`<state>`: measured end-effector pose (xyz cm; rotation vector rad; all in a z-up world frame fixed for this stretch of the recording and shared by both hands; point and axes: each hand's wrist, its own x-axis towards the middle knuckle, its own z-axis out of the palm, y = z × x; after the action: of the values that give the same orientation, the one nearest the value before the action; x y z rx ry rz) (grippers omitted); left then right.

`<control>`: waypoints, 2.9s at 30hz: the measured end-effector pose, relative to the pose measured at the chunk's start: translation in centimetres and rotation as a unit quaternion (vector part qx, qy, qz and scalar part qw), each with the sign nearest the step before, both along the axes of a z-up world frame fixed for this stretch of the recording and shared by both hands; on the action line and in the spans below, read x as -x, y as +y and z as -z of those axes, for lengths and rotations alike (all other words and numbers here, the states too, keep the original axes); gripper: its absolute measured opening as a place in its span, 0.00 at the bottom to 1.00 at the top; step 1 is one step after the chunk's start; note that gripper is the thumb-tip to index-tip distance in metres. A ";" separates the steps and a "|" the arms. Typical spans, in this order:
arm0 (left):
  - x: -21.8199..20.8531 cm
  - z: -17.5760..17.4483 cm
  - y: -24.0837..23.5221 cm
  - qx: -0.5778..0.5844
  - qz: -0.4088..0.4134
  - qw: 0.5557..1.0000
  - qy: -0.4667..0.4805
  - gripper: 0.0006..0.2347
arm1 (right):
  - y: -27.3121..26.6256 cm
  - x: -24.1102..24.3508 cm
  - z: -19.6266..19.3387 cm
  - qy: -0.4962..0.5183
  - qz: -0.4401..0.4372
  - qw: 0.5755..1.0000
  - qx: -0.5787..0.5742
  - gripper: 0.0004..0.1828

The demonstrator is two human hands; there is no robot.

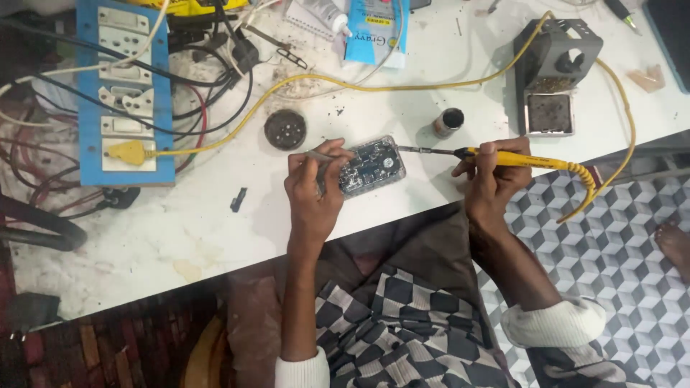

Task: The person uses a soldering iron to apply solder to a small electronic circuit board. They hold the board with one hand and the soldering iron with the other, working on specific points on the board.

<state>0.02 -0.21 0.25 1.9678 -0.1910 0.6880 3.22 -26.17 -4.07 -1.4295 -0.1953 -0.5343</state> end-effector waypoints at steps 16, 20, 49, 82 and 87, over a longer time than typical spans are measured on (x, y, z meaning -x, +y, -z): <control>-0.1 0.1 0.1 0.023 0.003 1.000 0.011 0.02 | 0.2 0.1 -0.5 0.024 -0.017 1.000 0.010 0.11; -0.2 -0.1 0.2 0.036 0.011 0.999 0.008 0.02 | 0.3 -0.4 -0.7 0.039 -0.015 0.999 0.019 0.10; 0.0 -0.1 0.4 0.001 0.008 1.000 0.008 0.03 | 0.4 0.4 -0.8 0.039 -0.006 0.998 0.050 0.11; -0.1 -0.4 0.2 0.005 -0.002 1.000 0.021 0.03 | 0.3 0.1 0.1 0.001 0.054 0.998 0.030 0.12; 0.0 -0.5 0.2 0.001 0.001 1.000 0.004 0.03 | 0.2 0.3 0.0 -0.011 0.023 1.000 0.015 0.12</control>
<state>0.00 -0.04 0.78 1.9677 -0.1865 0.6792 2.88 -25.97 -4.12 -1.4611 -0.1889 -0.5869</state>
